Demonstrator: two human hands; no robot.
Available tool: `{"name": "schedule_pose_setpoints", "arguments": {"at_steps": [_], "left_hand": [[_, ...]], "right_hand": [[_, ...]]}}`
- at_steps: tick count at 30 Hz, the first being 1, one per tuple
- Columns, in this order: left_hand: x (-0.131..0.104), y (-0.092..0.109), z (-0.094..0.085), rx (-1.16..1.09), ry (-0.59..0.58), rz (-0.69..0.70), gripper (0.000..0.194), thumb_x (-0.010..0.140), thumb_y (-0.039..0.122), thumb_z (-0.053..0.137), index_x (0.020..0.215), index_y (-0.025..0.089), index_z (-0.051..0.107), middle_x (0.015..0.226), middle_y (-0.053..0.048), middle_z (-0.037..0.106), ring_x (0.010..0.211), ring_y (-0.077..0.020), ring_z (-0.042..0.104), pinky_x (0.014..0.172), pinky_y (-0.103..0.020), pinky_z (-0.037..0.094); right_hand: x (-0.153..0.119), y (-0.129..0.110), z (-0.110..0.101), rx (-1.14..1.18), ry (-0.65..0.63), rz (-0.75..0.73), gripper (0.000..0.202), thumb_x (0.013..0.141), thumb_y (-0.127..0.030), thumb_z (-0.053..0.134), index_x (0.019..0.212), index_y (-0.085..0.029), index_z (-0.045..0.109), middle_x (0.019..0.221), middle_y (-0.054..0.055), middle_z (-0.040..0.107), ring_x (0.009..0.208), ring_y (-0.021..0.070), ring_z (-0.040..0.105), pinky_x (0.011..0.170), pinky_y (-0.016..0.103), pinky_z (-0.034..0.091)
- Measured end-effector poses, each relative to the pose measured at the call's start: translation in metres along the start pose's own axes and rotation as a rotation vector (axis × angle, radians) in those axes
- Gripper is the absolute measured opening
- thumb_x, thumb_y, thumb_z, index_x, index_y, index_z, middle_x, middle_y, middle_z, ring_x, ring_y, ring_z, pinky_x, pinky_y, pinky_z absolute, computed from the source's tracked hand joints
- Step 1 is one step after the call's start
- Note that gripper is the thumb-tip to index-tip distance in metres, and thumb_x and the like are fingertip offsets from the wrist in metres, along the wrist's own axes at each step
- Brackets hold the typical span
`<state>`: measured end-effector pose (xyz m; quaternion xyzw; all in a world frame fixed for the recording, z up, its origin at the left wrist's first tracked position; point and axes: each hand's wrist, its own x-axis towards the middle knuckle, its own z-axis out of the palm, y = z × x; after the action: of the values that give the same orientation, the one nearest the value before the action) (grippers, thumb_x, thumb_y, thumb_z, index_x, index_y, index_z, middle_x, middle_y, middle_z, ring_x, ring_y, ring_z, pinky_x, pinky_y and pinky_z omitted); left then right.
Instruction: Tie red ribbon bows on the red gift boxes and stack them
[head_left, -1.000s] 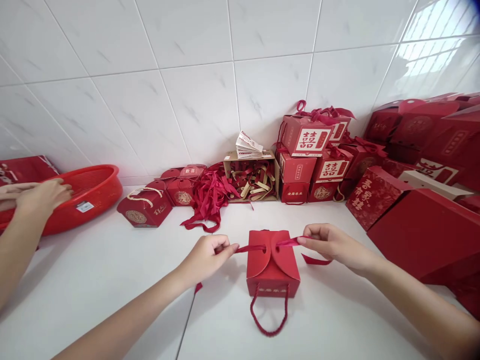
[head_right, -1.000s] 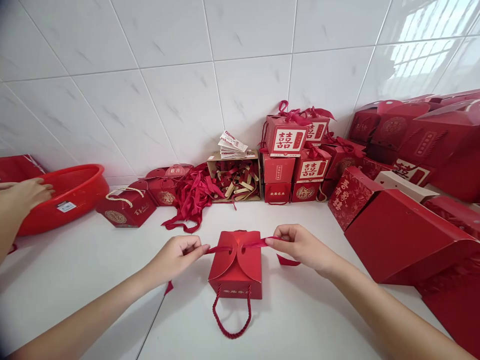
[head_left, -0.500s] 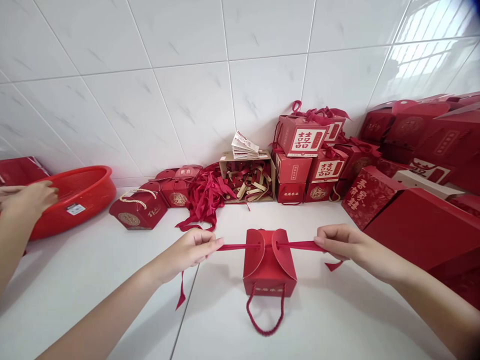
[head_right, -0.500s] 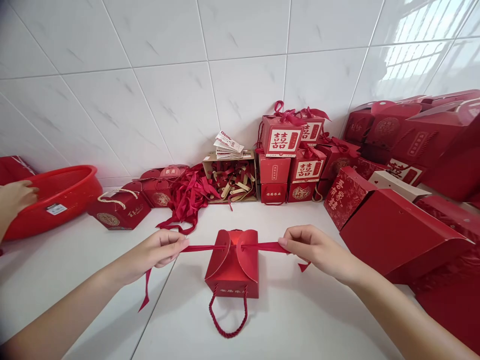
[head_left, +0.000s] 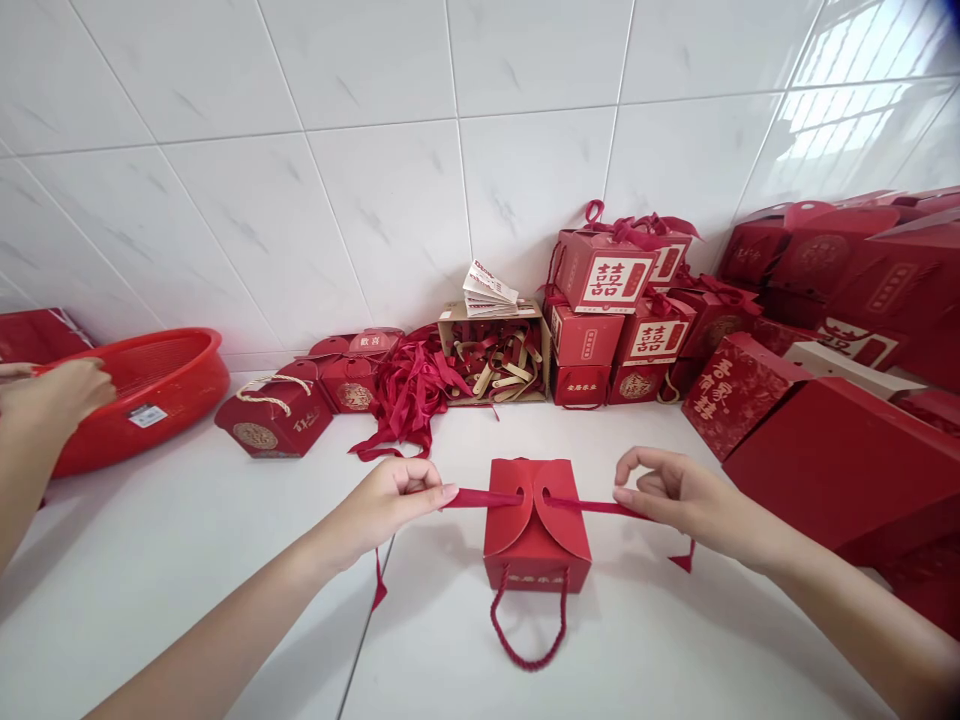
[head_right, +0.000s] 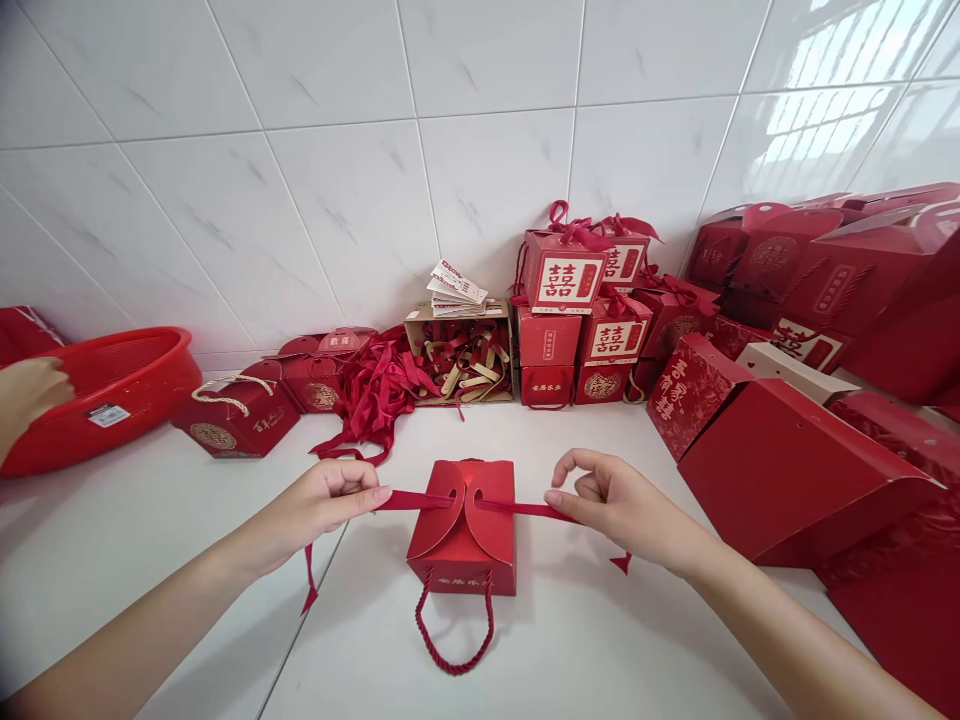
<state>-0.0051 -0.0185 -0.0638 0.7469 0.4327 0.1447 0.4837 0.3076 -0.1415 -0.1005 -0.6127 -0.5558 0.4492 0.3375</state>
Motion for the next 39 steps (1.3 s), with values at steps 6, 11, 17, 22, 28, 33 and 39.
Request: {"name": "schedule_pose_setpoints", "arguments": {"at_steps": [6,11,17,22,28,33,39], "left_hand": [[-0.002,0.000,-0.003,0.106,0.115,0.127,0.038,0.076,0.051,0.062,0.059,0.017,0.055,0.059,0.003,0.039,0.055,-0.0105,0.034,0.052,-0.025,0.025],[-0.001,0.000,-0.006,0.098,0.125,0.137,0.039,0.077,0.051,0.062,0.059,0.017,0.053,0.060,0.003,0.038,0.056,-0.0102,0.033,0.053,-0.024,0.025],[-0.002,-0.002,-0.006,0.069,0.109,0.133,0.039,0.078,0.050,0.062,0.060,0.017,0.052,0.060,0.004,0.036,0.057,-0.0107,0.031,0.054,-0.025,0.024],[-0.005,0.004,-0.005,-0.001,0.123,0.138,0.041,0.075,0.051,0.064,0.057,0.018,0.051,0.056,0.004,0.034,0.053,-0.0095,0.029,0.050,-0.025,0.021],[-0.004,0.003,-0.008,-0.145,0.013,-0.011,0.038,0.074,0.051,0.065,0.061,0.018,0.054,0.049,0.007,0.024,0.047,-0.0073,0.018,0.046,-0.025,0.013],[0.007,-0.010,0.001,-0.052,-0.113,-0.106,0.043,0.069,0.056,0.067,0.060,0.016,0.053,0.056,0.006,0.035,0.050,-0.0071,0.024,0.046,-0.023,0.016],[0.014,-0.029,0.011,0.062,-0.047,-0.054,0.037,0.079,0.054,0.056,0.079,0.018,0.058,0.070,0.001,0.052,0.061,-0.0123,0.044,0.052,-0.022,0.033]], "right_hand": [[-0.008,-0.003,-0.007,-0.192,0.006,-0.248,0.031,0.075,-0.047,0.072,0.083,-0.018,0.065,0.058,-0.003,0.035,0.053,0.0080,0.029,0.048,0.023,0.026],[-0.012,-0.008,-0.009,-0.342,0.057,-0.481,0.017,0.084,-0.037,0.064,0.086,-0.021,0.071,0.066,0.002,0.054,0.053,0.0088,0.042,0.048,0.023,0.032],[-0.010,-0.008,-0.008,-0.438,0.210,-0.468,0.020,0.087,-0.039,0.060,0.086,-0.021,0.069,0.071,0.005,0.059,0.060,0.0129,0.050,0.054,0.026,0.038],[-0.012,-0.015,-0.006,-0.343,0.198,-0.355,0.038,0.089,-0.048,0.053,0.067,-0.018,0.059,0.067,0.005,0.052,0.058,0.0134,0.044,0.055,0.028,0.035],[-0.004,-0.013,-0.005,0.101,0.012,-0.059,0.049,0.082,-0.050,0.059,0.051,-0.015,0.047,0.066,0.002,0.041,0.054,0.0098,0.030,0.051,0.028,0.022],[0.010,0.005,0.000,0.148,-0.207,0.093,0.048,0.080,-0.053,0.061,0.056,-0.015,0.046,0.058,-0.002,0.029,0.052,0.0082,0.020,0.052,0.028,0.013],[0.012,0.022,0.006,-0.055,-0.112,0.099,0.044,0.085,-0.060,0.050,0.078,-0.017,0.054,0.069,0.000,0.044,0.059,0.0109,0.036,0.055,0.025,0.027]]}}
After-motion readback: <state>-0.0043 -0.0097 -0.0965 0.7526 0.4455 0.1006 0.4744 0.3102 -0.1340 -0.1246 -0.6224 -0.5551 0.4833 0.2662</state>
